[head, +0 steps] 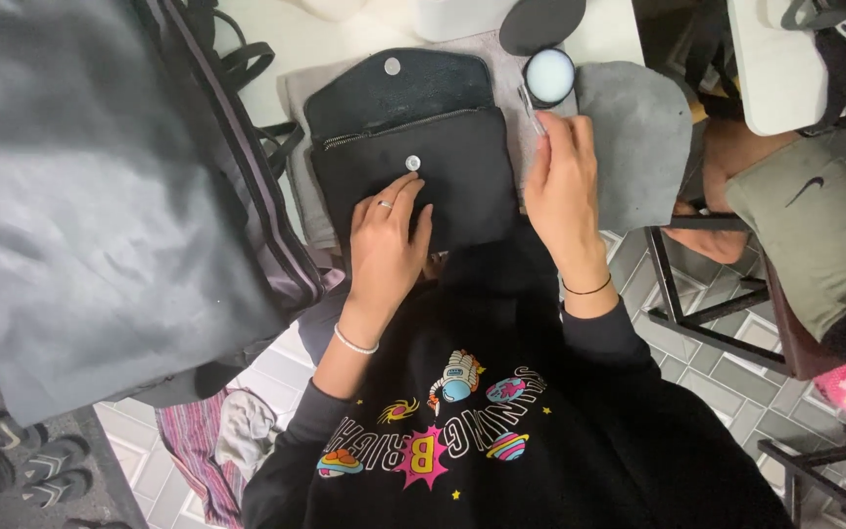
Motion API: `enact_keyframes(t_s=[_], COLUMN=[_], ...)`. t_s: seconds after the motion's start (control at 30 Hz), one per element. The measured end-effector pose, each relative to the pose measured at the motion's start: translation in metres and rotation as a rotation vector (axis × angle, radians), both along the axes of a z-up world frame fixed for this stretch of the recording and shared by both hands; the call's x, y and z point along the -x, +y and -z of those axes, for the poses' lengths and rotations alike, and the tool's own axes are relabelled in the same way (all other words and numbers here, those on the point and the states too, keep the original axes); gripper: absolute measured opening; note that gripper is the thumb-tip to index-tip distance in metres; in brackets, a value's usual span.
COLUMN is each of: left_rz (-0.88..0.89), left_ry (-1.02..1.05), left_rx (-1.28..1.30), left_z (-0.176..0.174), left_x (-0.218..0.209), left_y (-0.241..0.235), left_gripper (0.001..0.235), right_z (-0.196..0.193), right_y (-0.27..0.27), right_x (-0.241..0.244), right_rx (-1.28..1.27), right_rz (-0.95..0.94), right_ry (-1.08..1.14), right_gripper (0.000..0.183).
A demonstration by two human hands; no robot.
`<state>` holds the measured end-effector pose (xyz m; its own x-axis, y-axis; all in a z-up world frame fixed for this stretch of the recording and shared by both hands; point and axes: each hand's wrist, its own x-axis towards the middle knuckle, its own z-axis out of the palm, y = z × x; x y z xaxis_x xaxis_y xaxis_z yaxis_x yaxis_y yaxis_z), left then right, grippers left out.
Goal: The person cleans a black bag using a round sponge and a small brush. They rub the bag's surface with the sponge, then use a pink brush to scrub the zipper area. Finally, they dip the sponge into a container of white liquid and continue cleaning the bag.
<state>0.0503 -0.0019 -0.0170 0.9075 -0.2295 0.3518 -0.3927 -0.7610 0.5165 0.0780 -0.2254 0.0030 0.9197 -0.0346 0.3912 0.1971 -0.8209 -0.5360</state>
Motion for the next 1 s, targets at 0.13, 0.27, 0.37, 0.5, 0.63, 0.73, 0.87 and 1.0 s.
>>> enact_keyframes(t_s=[0.13, 0.27, 0.37, 0.5, 0.63, 0.73, 0.87, 1.0], left_rz=[0.005, 0.014, 0.015, 0.023, 0.024, 0.027, 0.046, 0.051], left_ry=[0.014, 0.022, 0.030, 0.046, 0.051, 0.036, 0.038, 0.050], left_rx=[-0.001, -0.003, -0.006, 0.004, 0.007, -0.003, 0.073, 0.062], left_z=[0.003, 0.002, 0.001, 0.004, 0.000, 0.001, 0.001, 0.000], left_x=[0.001, 0.002, 0.002, 0.001, 0.002, 0.001, 0.002, 0.002], left_y=[0.001, 0.001, 0.001, 0.002, 0.002, 0.003, 0.004, 0.005], left_gripper=[0.028, 0.029, 0.029, 0.030, 0.030, 0.030, 0.028, 0.030], right_z=[0.013, 0.021, 0.027, 0.022, 0.011, -0.005, -0.026, -0.054], right_y=[-0.001, -0.004, -0.008, -0.007, -0.007, -0.012, -0.029, -0.049], right_x=[0.004, 0.003, 0.001, 0.002, 0.002, -0.006, -0.024, -0.048], right_rx=[0.079, 0.182, 0.209, 0.208, 0.152, 0.128, 0.086, 0.100], right_rz=[0.060, 0.076, 0.063, 0.042, 0.012, -0.016, -0.134, -0.232], right_ry=[0.050, 0.022, 0.014, 0.009, -0.009, -0.050, -0.097, -0.138], right_gripper=[0.018, 0.017, 0.019, 0.017, 0.015, 0.015, 0.015, 0.014])
